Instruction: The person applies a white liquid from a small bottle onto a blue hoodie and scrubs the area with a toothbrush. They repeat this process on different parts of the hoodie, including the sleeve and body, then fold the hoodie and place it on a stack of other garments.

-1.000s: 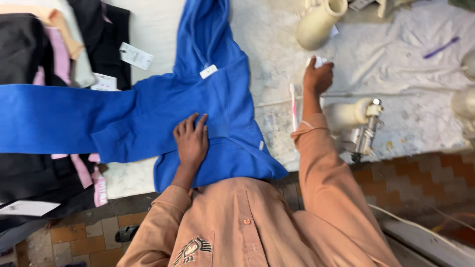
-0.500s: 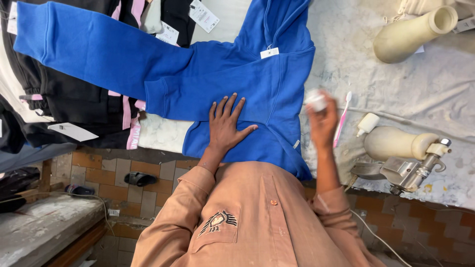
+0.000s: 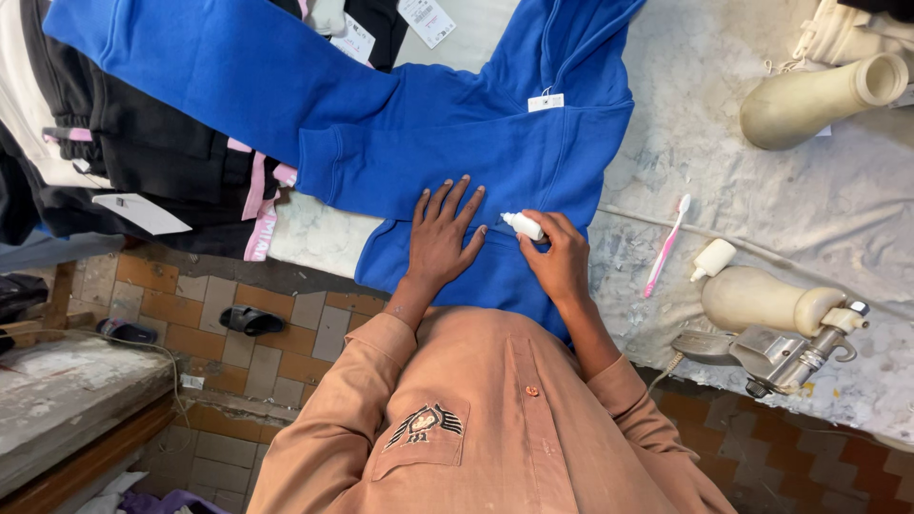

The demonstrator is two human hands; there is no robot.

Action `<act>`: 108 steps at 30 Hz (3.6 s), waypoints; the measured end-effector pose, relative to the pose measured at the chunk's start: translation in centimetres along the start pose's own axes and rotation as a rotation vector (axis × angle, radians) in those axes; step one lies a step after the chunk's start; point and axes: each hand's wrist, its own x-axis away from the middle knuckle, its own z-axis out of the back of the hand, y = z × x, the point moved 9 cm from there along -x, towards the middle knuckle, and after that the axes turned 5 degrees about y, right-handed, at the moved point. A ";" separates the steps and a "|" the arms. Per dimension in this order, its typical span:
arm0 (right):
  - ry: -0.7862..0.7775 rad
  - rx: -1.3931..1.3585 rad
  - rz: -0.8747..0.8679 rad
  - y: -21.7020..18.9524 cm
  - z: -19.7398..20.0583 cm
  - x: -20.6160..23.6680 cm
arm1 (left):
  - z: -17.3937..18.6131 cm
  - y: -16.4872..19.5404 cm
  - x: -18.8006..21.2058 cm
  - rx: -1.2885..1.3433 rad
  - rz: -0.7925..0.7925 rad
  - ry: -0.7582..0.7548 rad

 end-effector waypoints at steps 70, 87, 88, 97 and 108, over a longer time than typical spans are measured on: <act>-0.101 0.115 -0.045 0.6 -0.5 -1.8 | 0.6 -0.4 0.7 0.008 -0.041 0.059; -0.094 -0.172 -0.124 3.9 1.8 0.0 | 0.9 0.3 0.4 -0.002 -0.034 0.050; -0.020 -0.332 -0.133 4.8 2.9 0.4 | 1.0 0.4 0.4 0.000 -0.035 0.048; 0.575 -0.282 -0.345 14.1 12.8 4.9 | 1.5 4.1 1.9 0.158 -0.241 0.038; 0.709 0.220 -0.284 11.8 16.4 8.8 | 3.7 6.0 0.4 0.225 -0.235 0.121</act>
